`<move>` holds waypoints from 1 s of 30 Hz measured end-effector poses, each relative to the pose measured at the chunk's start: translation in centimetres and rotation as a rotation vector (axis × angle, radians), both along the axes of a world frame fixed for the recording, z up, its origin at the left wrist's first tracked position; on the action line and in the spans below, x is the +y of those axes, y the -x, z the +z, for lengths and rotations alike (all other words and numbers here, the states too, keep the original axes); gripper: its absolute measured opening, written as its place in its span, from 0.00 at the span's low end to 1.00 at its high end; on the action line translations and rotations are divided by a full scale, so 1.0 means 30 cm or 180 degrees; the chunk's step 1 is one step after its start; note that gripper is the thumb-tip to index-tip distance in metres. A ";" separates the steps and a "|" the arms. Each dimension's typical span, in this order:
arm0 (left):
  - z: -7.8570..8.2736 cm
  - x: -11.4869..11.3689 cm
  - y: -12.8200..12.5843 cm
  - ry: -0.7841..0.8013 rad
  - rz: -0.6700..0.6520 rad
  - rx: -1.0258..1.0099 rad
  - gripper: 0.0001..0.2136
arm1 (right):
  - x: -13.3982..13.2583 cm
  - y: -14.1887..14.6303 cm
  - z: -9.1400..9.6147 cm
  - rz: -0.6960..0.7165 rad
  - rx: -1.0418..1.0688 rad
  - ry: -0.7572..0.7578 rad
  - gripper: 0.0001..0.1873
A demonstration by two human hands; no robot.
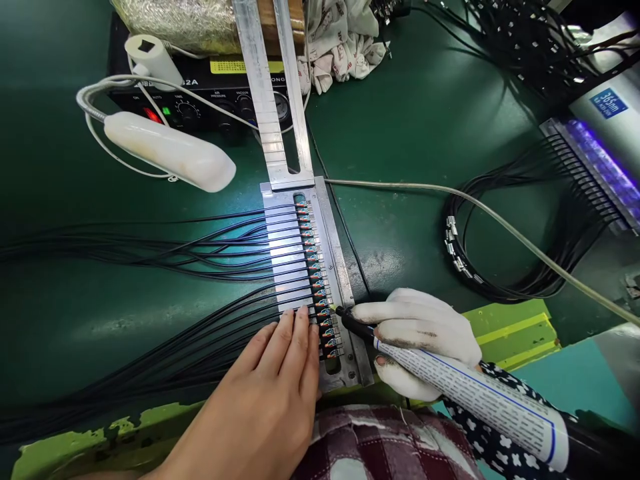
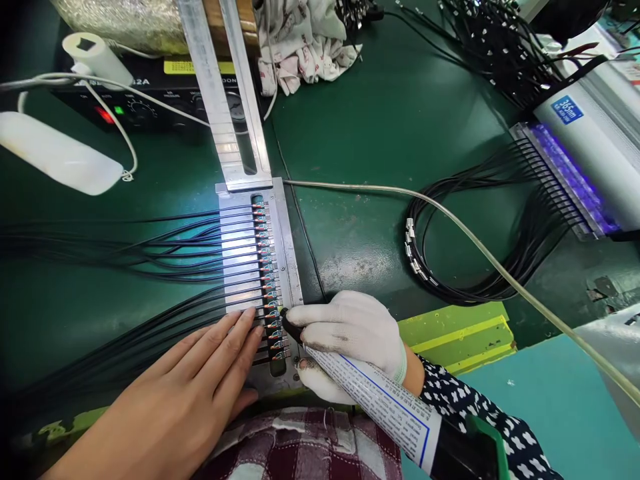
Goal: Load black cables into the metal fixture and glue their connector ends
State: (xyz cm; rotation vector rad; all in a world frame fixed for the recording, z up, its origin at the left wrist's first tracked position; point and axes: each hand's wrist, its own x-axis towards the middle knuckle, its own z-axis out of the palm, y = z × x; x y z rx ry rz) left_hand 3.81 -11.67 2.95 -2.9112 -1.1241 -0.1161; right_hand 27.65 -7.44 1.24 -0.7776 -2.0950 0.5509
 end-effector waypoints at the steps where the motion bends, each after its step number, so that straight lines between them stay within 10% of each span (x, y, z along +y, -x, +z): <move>1: 0.000 0.000 0.000 0.0003 -0.0001 -0.0001 0.23 | 0.000 0.000 0.002 0.0007 -0.0009 0.0002 0.04; 30: 0.003 0.000 -0.011 0.0007 0.0041 -0.0031 0.23 | -0.002 -0.001 0.006 0.0009 -0.0028 -0.0026 0.02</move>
